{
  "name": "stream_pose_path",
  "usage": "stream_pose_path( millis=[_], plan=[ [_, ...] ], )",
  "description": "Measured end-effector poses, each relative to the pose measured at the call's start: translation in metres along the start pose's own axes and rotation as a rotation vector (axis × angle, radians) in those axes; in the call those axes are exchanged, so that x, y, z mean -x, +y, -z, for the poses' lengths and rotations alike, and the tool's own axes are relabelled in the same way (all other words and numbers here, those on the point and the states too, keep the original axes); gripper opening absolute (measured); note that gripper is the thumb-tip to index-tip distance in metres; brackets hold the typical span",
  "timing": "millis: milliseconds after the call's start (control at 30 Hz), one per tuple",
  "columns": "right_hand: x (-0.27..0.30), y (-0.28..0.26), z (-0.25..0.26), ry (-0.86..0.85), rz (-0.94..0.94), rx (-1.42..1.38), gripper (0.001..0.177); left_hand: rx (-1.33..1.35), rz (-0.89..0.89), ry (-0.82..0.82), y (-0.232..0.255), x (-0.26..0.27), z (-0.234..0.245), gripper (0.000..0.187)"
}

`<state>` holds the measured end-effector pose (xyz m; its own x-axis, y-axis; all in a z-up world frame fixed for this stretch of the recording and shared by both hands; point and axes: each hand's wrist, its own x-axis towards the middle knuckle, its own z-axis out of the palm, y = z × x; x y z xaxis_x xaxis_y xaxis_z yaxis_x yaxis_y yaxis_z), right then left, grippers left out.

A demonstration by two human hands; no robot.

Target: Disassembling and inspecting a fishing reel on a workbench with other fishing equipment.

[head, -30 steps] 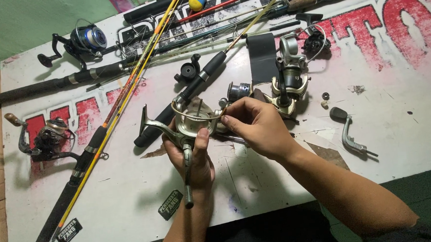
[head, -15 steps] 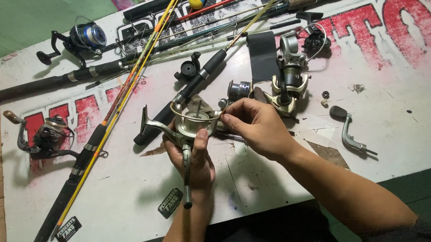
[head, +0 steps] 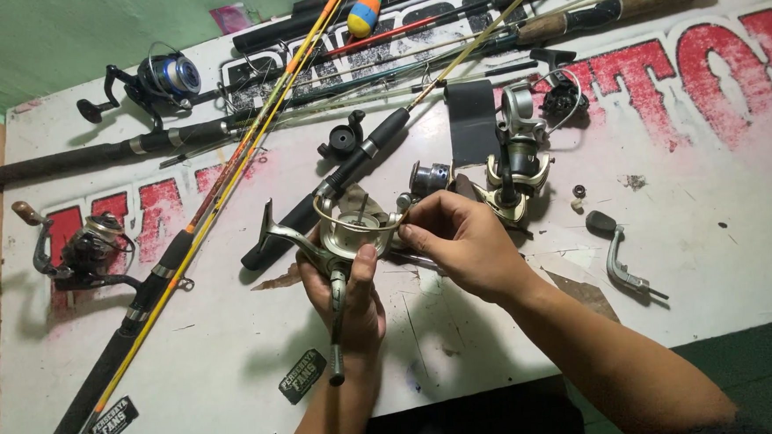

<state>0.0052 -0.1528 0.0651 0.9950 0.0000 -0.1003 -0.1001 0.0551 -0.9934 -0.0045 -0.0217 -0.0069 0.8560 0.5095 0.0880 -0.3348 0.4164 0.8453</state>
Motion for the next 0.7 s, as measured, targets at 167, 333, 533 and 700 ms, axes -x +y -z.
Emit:
stream_pose_path(
  millis=[167,333,533,700],
  plan=[
    [0.002,-0.008,0.002,-0.020,-0.045,-0.021,0.010,0.002,0.004,0.006,0.003,0.002,-0.006,0.067],
    [-0.004,-0.004,0.014,-0.115,-0.082,-0.026,0.010,-0.029,0.054,-0.063,0.017,0.000,-0.007,0.061],
    [-0.012,-0.005,0.017,-0.066,-0.134,0.023,0.014,-0.017,0.118,-0.054,0.016,-0.007,-0.010,0.063],
    [-0.019,-0.001,0.017,-0.008,-0.039,0.105,0.009,-0.032,0.217,-0.051,0.020,-0.016,-0.017,0.069]
  ],
)
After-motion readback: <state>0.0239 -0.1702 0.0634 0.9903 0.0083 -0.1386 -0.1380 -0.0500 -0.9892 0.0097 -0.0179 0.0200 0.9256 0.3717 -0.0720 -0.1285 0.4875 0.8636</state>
